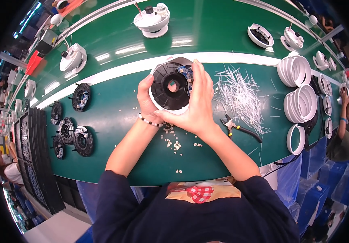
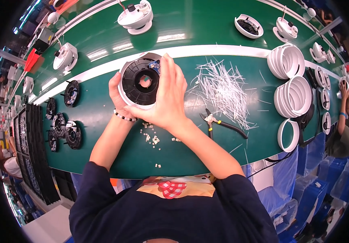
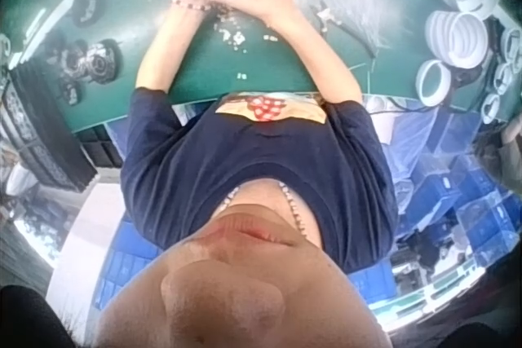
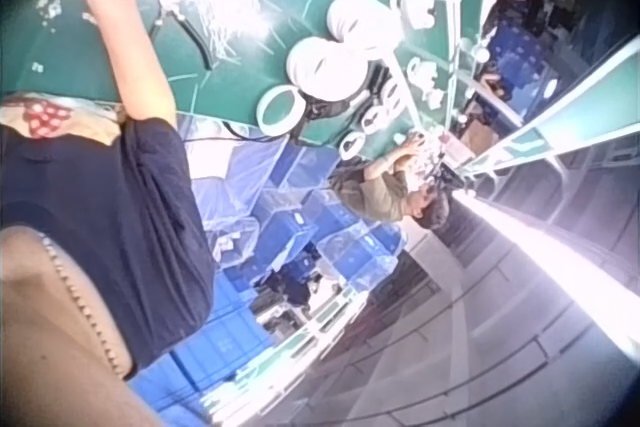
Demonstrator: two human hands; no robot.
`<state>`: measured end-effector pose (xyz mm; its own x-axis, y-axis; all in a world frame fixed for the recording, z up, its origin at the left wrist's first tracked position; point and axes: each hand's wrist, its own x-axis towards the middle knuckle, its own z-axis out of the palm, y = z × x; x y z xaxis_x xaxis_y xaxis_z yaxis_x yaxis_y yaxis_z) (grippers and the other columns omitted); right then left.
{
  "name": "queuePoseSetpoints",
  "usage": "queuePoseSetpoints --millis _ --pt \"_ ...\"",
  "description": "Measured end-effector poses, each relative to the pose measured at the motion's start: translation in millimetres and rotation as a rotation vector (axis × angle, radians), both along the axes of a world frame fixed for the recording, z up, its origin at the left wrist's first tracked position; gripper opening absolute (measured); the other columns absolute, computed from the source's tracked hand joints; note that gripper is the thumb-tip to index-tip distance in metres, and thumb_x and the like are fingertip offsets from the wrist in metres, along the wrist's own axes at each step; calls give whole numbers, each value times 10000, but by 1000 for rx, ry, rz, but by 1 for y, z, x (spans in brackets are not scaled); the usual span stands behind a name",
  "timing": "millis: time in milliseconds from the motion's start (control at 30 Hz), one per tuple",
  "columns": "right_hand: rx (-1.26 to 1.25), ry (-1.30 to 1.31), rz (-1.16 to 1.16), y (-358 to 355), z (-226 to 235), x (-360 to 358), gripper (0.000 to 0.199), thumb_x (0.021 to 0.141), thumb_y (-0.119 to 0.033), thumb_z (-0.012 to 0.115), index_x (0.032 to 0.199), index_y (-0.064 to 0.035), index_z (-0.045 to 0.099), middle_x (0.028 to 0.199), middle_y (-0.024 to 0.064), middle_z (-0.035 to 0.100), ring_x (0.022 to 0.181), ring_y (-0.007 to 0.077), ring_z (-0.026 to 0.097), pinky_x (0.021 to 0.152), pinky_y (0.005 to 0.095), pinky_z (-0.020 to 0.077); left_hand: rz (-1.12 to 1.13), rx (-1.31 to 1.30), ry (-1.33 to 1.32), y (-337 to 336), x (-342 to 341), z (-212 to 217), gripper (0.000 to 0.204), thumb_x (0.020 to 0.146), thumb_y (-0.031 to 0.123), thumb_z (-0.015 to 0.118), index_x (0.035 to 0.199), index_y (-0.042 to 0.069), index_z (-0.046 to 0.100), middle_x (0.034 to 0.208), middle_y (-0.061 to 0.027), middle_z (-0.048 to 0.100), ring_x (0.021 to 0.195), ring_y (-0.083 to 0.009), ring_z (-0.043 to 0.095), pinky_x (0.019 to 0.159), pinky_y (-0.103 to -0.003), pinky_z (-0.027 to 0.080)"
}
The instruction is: Assembling components of LED light fixtures on a production line.
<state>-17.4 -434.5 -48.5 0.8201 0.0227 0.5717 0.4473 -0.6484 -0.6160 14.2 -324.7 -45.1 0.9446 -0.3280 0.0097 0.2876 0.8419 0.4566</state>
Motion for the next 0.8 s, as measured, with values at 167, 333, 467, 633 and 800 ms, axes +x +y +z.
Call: queuePoseSetpoints --millis 167,333,467,633,800 --pt "-33 173 175 -23 1 17 1115 507 -413 774 1309 30 136 1347 242 164 1246 389 156 1008 461 184 49 158 57 1 27 -14 484 824 379 341 1073 -9 486 995 -137 576 914 -230 560 815 -338 461" --pt "-141 64 162 -66 19 -19 908 594 -376 731 1275 4 265 1338 227 226 1210 399 254 982 471 221 300 422 144 45 60 -19 382 867 282 320 1076 4 478 1036 -114 564 967 -197 540 849 -336 433" --pt "-452 342 39 -107 19 -89 814 550 -356 735 1187 15 390 1299 224 307 1159 406 311 957 460 252 497 439 130 83 112 -36 333 861 270 355 1032 32 514 997 -89 577 914 -180 562 797 -319 458" --pt "-610 585 -84 -126 2 -149 955 437 -409 757 1175 48 358 1246 244 318 1145 406 300 941 548 193 564 489 280 74 190 -70 274 869 304 359 1016 98 464 938 -82 564 820 -206 584 627 -381 500" --pt "-622 685 -173 -125 24 -141 970 502 -339 769 1272 -18 275 1272 188 333 1168 360 306 971 506 198 638 665 244 88 229 -82 393 868 300 391 1181 63 394 1042 -117 523 896 -269 551 707 -431 466"
